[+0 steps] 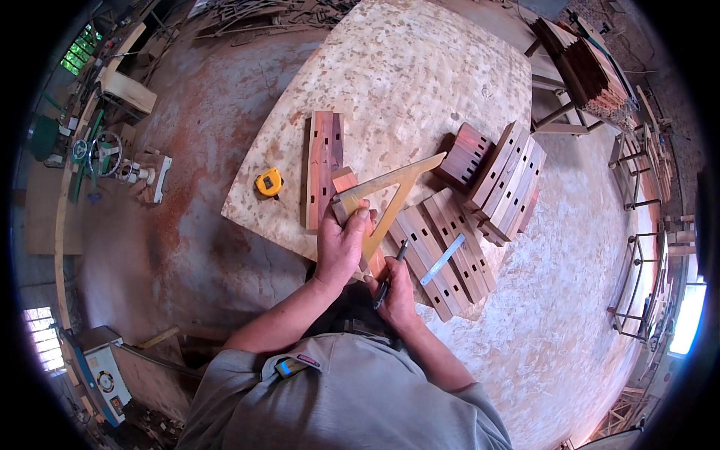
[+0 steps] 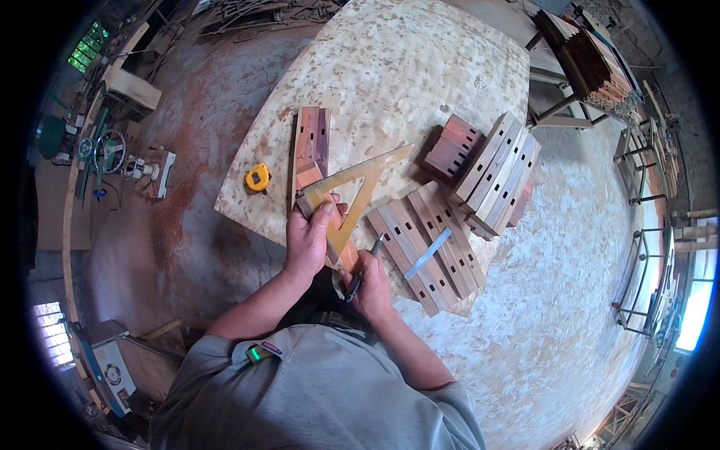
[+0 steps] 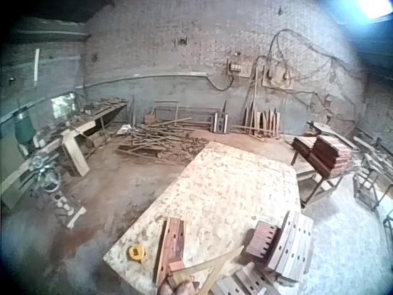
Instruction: The person measures and marks several wooden planks on a workbench using a tape measure, a speed square, and a marker. They repeatedly align the tools to draw straight lines and record measurements on the wood pieces.
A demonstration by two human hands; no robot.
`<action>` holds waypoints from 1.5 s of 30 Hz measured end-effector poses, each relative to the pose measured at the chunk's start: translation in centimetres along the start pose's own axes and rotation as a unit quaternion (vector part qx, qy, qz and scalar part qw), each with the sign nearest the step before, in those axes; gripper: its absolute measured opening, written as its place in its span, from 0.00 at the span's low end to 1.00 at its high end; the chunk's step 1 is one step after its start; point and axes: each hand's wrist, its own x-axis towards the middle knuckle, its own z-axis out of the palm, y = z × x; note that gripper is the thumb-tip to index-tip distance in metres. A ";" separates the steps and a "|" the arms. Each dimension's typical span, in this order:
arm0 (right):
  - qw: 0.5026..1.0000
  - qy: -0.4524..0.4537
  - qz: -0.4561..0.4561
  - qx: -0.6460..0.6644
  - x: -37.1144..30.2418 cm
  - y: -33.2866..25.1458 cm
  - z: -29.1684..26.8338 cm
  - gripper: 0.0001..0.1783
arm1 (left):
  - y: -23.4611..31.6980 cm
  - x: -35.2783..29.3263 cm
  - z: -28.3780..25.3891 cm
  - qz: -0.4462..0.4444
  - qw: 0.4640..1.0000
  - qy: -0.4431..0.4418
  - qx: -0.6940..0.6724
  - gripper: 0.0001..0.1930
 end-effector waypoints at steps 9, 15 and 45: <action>1.000 0.001 -0.012 -0.005 0.1 0.4 0.0 0.30 | -0.2 0.1 -0.1 -0.004 1.000 0.004 0.021 0.14; 1.000 -0.003 -0.007 -0.007 0.1 0.1 -0.1 0.31 | -0.3 0.2 -0.2 -0.015 1.000 0.005 0.025 0.13; 0.962 -0.045 0.104 0.247 14.1 -9.2 -8.8 0.10 | -0.7 -0.2 1.6 0.013 0.989 -0.041 0.144 0.12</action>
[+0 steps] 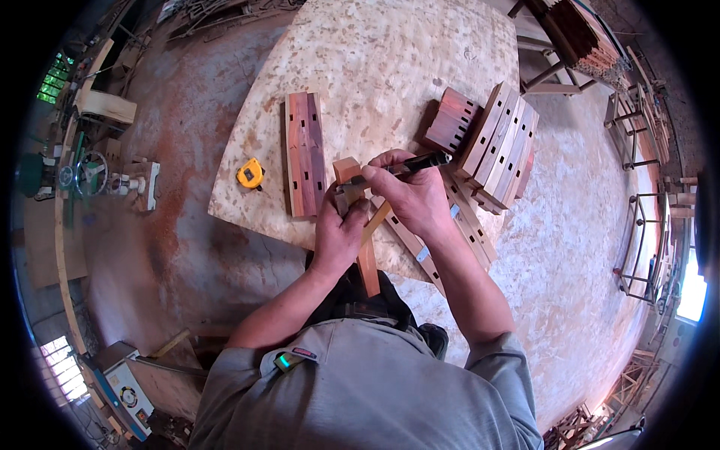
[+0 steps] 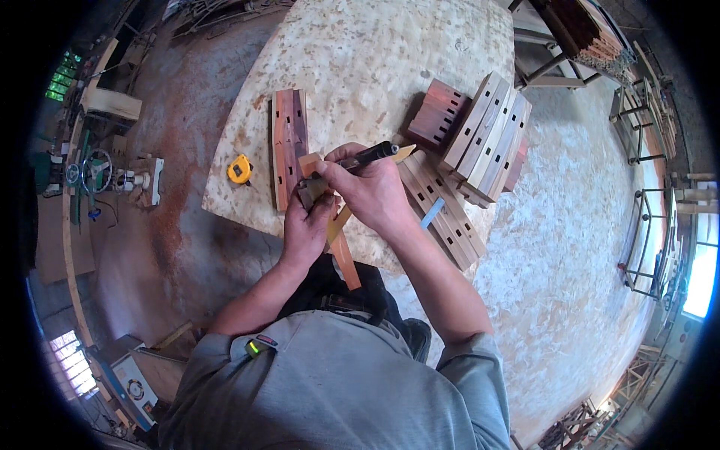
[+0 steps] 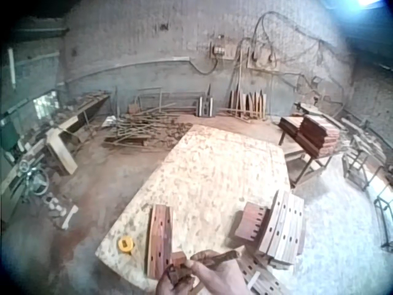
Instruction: The person measures and marks several wooden planks on a workbench using a tape measure, a speed square, and a marker. They repeatedly align the tools to draw straight lines and record measurements on the wood pieces.
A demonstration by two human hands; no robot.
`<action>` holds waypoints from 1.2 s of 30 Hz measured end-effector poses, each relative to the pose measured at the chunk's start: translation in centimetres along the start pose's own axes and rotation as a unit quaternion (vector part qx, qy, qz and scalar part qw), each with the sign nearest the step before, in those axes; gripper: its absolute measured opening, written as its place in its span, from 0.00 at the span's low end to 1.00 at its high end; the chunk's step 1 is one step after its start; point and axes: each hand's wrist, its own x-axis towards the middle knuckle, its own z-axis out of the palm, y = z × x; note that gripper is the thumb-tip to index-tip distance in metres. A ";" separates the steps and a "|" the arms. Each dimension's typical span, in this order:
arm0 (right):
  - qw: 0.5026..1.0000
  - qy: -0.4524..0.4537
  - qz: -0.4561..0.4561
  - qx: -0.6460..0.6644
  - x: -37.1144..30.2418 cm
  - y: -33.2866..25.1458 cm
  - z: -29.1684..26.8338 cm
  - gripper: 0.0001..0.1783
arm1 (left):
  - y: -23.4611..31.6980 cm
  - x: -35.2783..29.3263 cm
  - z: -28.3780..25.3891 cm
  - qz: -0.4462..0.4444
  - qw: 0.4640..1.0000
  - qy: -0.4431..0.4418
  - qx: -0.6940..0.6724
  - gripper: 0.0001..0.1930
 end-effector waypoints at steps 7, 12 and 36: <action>1.000 -0.016 0.006 -0.016 0.3 0.2 -0.2 0.09 | -0.7 -0.1 -0.3 -0.018 1.000 -0.001 0.013 0.14; 0.996 0.029 -0.015 -0.079 -0.1 -0.1 -1.4 0.09 | -1.7 -0.3 -0.6 -0.053 0.998 0.006 -0.025 0.13; 0.926 0.014 -0.041 -0.374 -9.8 12.5 -2.1 0.28 | -0.9 2.8 -7.4 -0.086 0.912 -0.046 -0.398 0.35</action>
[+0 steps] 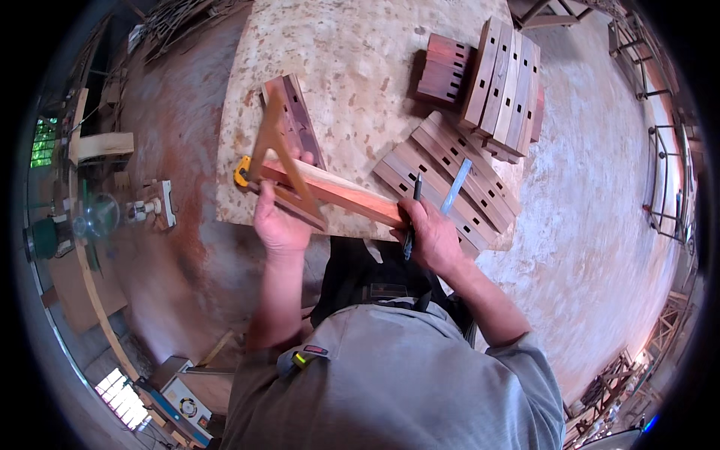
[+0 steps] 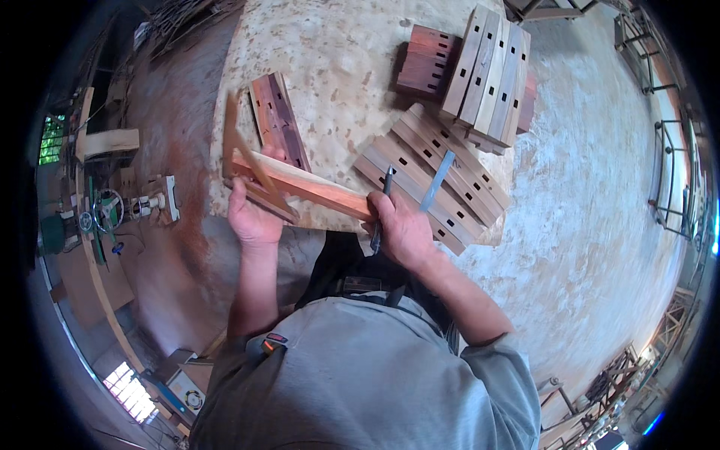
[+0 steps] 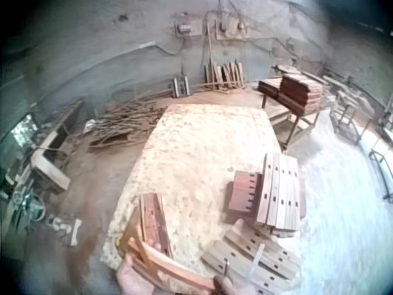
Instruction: The person measures and marks several wooden planks on a workbench using a tape measure, a speed square, and a marker. They repeatedly align the tools to draw straight lines and record measurements on the wood pieces.
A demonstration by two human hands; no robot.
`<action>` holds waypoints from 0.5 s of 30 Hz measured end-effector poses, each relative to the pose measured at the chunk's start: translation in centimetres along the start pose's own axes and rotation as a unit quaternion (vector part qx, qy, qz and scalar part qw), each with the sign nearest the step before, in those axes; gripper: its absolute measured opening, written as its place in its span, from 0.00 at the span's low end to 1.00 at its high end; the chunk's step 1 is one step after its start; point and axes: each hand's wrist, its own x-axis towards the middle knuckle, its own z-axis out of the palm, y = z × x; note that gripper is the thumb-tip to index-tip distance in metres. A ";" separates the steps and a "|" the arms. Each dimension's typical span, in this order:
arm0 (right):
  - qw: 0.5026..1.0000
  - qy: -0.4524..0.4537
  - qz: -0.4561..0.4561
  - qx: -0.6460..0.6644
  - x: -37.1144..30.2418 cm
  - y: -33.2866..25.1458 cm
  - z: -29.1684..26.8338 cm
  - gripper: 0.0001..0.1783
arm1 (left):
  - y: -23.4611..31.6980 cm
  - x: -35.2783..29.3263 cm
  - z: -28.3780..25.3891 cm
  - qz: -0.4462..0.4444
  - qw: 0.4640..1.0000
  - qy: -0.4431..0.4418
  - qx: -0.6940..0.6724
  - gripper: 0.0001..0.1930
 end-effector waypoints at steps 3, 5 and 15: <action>1.000 -0.019 -0.006 -0.007 0.5 0.6 -1.0 0.26 | 1.4 -0.1 -1.0 -0.014 1.000 -0.004 0.013 0.33; 0.999 -0.022 -0.035 -0.004 1.0 1.3 -1.2 0.27 | 1.8 -0.2 -0.9 -0.011 0.999 0.010 0.036 0.32; 0.911 -0.262 0.068 0.310 1.6 3.7 -1.0 0.22 | 2.9 0.0 -1.6 -0.046 0.996 0.054 0.060 0.33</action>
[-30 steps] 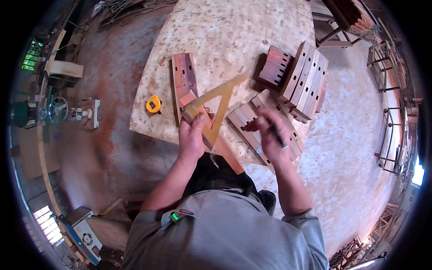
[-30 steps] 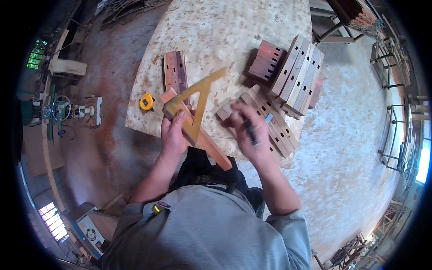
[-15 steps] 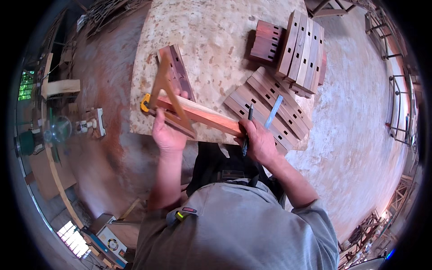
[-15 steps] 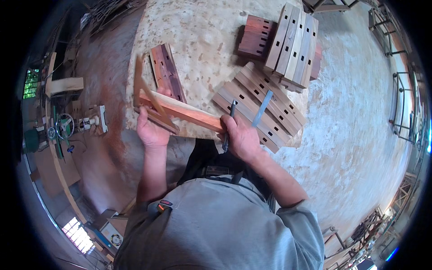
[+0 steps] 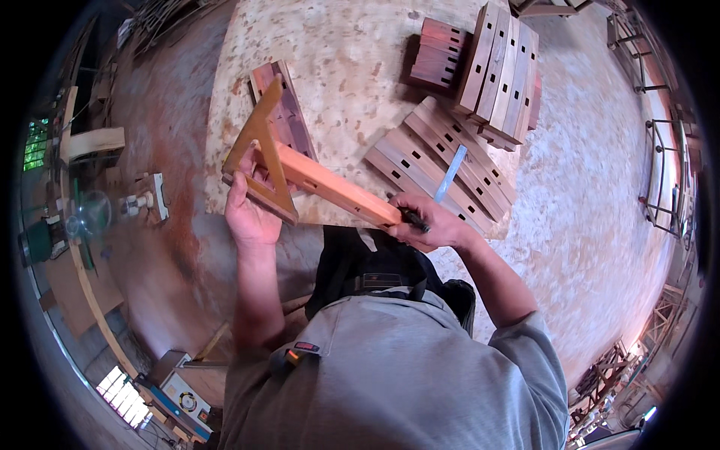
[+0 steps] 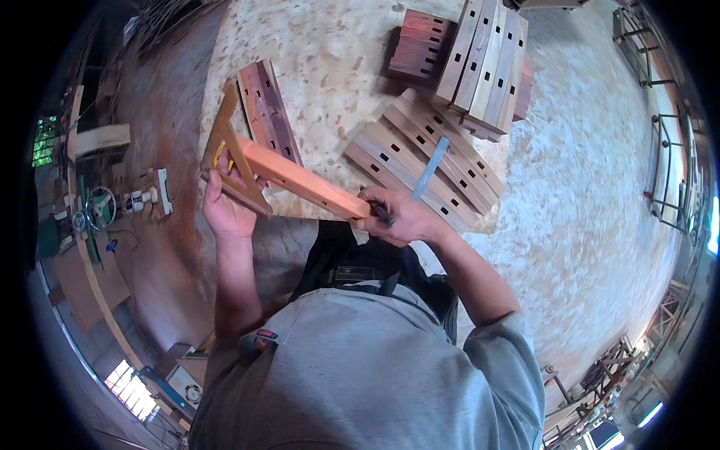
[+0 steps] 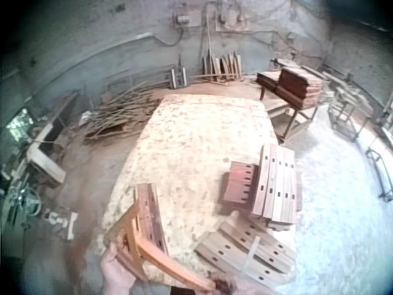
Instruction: The person measures and marks several wooden planks on a workbench using a tape measure, a speed square, and a marker. They repeatedly align the tools to draw straight lines and record measurements on the wood pieces.
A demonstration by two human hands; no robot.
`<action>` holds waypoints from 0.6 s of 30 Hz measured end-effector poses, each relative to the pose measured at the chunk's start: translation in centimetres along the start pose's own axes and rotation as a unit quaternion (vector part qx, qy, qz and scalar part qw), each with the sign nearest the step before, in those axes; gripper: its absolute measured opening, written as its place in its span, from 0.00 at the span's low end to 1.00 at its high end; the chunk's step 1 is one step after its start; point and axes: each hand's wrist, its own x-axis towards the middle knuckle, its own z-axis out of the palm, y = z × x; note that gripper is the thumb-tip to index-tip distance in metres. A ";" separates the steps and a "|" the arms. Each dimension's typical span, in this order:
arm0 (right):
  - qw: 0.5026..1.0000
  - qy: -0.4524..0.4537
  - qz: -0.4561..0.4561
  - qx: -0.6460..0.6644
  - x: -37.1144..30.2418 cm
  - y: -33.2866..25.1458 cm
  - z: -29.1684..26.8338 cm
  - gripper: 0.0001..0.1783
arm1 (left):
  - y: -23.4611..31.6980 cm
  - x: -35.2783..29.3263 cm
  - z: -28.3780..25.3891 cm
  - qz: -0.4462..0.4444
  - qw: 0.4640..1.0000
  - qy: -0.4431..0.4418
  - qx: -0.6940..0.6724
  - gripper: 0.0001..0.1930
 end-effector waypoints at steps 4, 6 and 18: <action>0.983 -0.034 0.035 0.177 0.0 0.9 -0.2 0.23 | 0.3 0.1 -0.1 -0.014 1.000 -0.007 0.002 0.34; 0.982 -0.036 0.050 0.181 0.0 0.7 -0.2 0.23 | 0.3 0.1 -0.3 -0.016 1.000 -0.005 -0.007 0.34; 0.998 0.037 -0.035 -0.029 0.5 0.2 -1.0 0.21 | 0.1 -0.4 -0.8 -0.009 0.999 0.026 -0.023 0.33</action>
